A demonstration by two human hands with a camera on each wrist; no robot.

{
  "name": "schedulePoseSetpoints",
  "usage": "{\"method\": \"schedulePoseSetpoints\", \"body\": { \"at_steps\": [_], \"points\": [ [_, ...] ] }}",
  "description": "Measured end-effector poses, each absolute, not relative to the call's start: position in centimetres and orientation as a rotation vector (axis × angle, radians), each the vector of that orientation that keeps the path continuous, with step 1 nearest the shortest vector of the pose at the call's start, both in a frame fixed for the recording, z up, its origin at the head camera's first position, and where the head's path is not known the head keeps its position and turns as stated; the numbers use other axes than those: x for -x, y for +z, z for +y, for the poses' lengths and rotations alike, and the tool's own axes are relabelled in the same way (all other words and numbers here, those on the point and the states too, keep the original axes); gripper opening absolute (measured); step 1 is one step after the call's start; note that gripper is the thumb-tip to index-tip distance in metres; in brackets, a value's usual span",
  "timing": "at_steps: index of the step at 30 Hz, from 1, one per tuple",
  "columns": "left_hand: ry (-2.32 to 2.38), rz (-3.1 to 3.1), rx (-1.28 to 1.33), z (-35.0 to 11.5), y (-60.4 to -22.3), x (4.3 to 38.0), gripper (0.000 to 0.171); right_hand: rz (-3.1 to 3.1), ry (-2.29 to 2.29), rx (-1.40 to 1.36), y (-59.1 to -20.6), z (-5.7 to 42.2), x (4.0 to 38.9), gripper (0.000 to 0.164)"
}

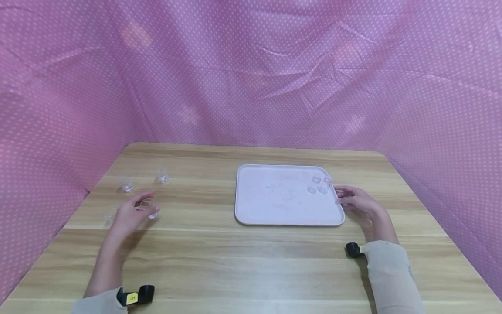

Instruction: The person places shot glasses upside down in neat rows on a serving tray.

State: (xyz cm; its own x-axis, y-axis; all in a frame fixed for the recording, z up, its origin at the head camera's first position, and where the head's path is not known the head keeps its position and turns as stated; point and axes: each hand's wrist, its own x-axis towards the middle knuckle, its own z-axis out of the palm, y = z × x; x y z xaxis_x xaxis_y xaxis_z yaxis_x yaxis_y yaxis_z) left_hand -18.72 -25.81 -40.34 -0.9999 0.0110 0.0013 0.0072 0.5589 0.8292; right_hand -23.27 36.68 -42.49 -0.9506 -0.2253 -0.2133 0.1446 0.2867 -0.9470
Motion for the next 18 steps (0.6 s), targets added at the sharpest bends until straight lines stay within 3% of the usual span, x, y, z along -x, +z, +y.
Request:
{"method": "schedulePoseSetpoints", "body": {
  "at_steps": [18],
  "points": [
    [1.528, 2.762, -0.086, -25.1, -42.5, 19.6, 0.067, 2.242, -1.707, 0.079, -42.5, 36.8, 23.3, 0.059]
  ]
}}
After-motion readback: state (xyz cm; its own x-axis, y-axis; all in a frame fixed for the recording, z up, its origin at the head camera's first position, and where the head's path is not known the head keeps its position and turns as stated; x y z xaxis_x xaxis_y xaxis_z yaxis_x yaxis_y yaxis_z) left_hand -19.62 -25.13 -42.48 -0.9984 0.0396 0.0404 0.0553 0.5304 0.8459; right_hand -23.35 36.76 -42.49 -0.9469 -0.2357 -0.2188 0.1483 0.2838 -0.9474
